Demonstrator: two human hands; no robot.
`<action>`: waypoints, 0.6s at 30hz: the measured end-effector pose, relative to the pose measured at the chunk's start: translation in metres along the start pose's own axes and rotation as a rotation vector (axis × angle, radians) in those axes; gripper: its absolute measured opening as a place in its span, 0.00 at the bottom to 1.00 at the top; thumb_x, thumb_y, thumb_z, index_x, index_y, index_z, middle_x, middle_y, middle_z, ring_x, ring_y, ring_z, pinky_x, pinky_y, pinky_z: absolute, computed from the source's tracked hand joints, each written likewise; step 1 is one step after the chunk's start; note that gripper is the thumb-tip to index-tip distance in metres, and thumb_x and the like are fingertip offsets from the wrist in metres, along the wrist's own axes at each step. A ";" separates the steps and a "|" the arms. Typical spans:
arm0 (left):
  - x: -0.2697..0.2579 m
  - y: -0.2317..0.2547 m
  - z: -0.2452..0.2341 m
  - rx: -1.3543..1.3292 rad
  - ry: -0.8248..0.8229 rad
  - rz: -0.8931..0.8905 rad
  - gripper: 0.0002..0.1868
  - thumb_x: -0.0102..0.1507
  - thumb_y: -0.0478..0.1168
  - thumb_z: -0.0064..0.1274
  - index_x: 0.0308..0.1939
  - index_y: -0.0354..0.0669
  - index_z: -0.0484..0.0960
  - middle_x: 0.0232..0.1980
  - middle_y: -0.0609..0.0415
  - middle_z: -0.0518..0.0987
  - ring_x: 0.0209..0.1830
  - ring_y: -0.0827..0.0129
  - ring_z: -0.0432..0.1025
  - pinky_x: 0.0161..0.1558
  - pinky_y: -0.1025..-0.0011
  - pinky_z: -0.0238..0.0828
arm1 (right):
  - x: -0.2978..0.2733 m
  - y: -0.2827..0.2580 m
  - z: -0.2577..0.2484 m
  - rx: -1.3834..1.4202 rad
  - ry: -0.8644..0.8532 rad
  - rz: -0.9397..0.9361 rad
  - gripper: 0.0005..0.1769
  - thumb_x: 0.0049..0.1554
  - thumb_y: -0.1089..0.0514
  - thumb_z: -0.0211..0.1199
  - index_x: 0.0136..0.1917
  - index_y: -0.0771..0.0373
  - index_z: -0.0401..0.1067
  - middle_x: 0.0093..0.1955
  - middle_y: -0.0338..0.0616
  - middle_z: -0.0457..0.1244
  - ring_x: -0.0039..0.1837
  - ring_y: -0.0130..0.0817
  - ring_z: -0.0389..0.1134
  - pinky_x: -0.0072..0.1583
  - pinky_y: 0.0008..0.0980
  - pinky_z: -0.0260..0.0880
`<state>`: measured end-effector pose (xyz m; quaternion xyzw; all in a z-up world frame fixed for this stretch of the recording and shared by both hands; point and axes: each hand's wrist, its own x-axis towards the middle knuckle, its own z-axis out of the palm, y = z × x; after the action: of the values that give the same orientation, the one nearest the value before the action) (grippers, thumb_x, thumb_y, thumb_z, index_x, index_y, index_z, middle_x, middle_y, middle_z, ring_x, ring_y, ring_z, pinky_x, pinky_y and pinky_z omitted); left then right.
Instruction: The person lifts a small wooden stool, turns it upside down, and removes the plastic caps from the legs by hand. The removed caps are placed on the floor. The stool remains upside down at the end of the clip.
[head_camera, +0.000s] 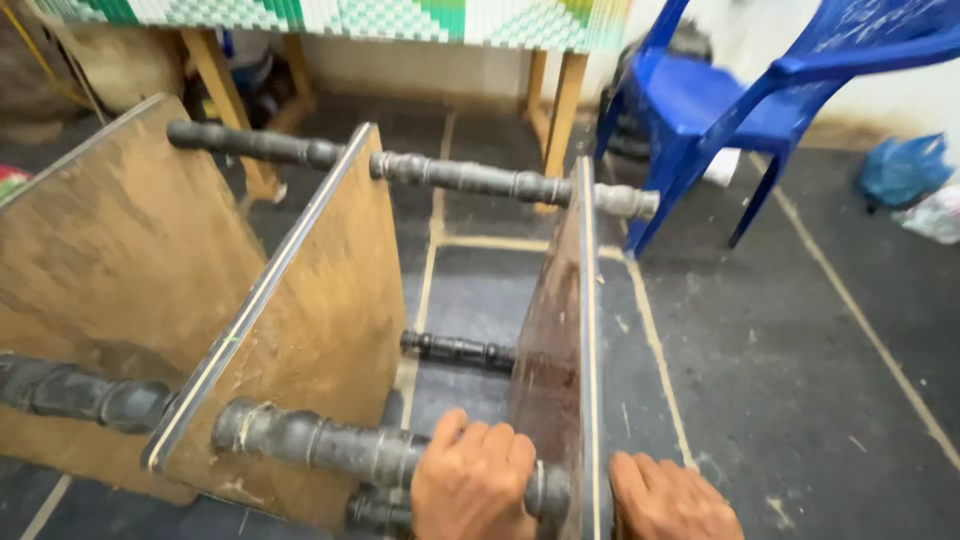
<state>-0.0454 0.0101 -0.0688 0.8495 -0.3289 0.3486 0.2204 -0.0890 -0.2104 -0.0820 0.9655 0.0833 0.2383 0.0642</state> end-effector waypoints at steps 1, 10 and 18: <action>0.004 0.002 -0.005 -0.017 -0.008 0.003 0.12 0.38 0.44 0.55 0.21 0.48 0.71 0.23 0.52 0.69 0.26 0.58 0.69 0.44 0.59 0.64 | 0.003 -0.003 -0.006 -0.024 0.148 -0.031 0.06 0.43 0.62 0.59 0.30 0.55 0.63 0.27 0.39 0.59 0.31 0.36 0.65 0.36 0.38 0.67; 0.004 0.013 -0.012 0.094 -0.120 -0.032 0.11 0.39 0.45 0.60 0.18 0.48 0.76 0.22 0.51 0.77 0.25 0.58 0.73 0.42 0.60 0.60 | -0.002 -0.016 -0.040 0.046 0.410 -0.134 0.07 0.45 0.63 0.59 0.31 0.55 0.61 0.28 0.38 0.56 0.34 0.37 0.61 0.38 0.37 0.60; 0.006 0.018 -0.016 0.115 -0.109 -0.044 0.11 0.41 0.46 0.61 0.20 0.46 0.80 0.24 0.50 0.80 0.24 0.58 0.74 0.45 0.61 0.61 | -0.009 -0.021 -0.039 -0.019 0.522 -0.108 0.08 0.46 0.64 0.58 0.31 0.55 0.61 0.29 0.38 0.55 0.34 0.35 0.61 0.38 0.36 0.59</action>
<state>-0.0623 0.0053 -0.0514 0.8855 -0.3013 0.3152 0.1607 -0.1181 -0.1884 -0.0550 0.8648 0.1465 0.4763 0.0620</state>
